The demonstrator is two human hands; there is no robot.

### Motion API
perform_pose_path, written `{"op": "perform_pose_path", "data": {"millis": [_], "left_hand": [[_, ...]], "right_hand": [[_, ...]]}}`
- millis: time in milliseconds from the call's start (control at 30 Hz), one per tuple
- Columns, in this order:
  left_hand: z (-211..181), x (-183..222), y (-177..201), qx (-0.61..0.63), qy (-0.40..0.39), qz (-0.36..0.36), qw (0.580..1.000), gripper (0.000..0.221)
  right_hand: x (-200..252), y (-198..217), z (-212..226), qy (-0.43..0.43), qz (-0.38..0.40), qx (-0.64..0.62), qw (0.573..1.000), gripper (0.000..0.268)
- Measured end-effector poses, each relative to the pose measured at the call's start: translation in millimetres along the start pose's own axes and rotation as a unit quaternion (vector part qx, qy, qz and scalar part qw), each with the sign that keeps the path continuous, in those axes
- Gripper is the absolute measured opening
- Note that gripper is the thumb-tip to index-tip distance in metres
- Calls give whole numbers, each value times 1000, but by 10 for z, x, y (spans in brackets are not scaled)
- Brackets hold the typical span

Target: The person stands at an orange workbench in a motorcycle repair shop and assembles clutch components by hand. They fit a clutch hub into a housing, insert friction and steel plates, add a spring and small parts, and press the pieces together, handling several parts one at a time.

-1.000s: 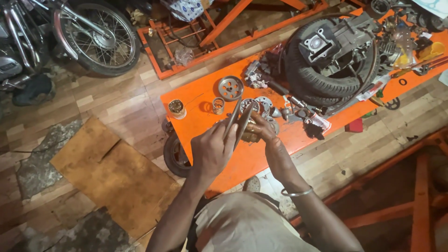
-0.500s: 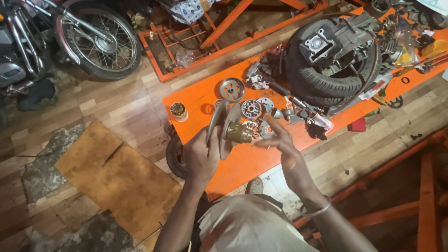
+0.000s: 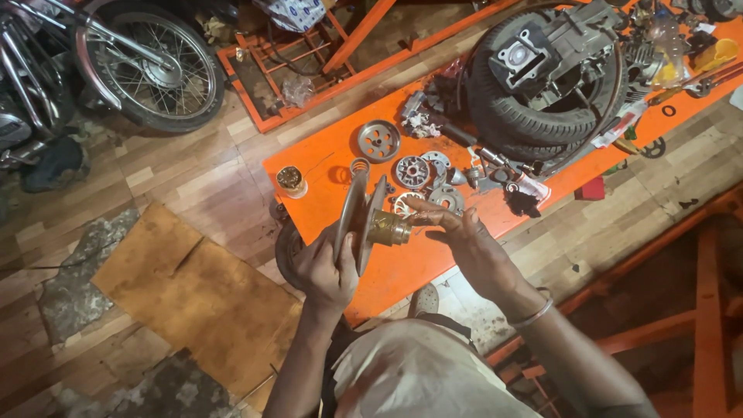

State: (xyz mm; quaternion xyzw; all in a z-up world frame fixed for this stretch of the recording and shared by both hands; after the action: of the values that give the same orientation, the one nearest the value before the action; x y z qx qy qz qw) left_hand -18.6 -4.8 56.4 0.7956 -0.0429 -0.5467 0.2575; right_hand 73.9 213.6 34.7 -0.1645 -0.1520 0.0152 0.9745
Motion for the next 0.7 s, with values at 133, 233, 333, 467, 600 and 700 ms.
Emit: {"op": "perform_pose_path", "data": {"millis": [133, 233, 333, 467, 600, 700], "left_hand": [[133, 313, -145, 74, 40, -4, 996, 17], [190, 489, -206, 69, 80, 0, 994, 18], [257, 634, -219, 87, 150, -4, 985, 15], [440, 1231, -171, 71, 377, -16, 923, 22], [835, 2789, -425, 268, 628, -195, 704, 35], [912, 3512, -665, 342, 721, -175, 577, 42]], "right_hand": [[37, -121, 155, 59, -20, 144, 988, 72], [88, -300, 304, 108, -43, 301, 947, 73], [63, -310, 232, 135, -44, 349, 926, 72], [-168, -137, -140, 112, -8, 199, 973, 69], [-681, -59, -645, 12, -18, 98, 995, 63], [-1164, 3, -1170, -101, -33, 87, 991, 63]]}}
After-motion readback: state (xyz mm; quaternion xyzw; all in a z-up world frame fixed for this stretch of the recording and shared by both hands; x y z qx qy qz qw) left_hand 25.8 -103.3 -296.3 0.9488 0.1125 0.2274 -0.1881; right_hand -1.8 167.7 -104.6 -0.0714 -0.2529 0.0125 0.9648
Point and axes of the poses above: each hand's wrist, its own x-axis away from the middle knuckle, its own y-axis out of the back of the hand, z = x × y, the point moved 2 cm from there along -x, towards the middle knuckle, and after that the axes turned 14 degrees about -y, right-handed, at the moved point
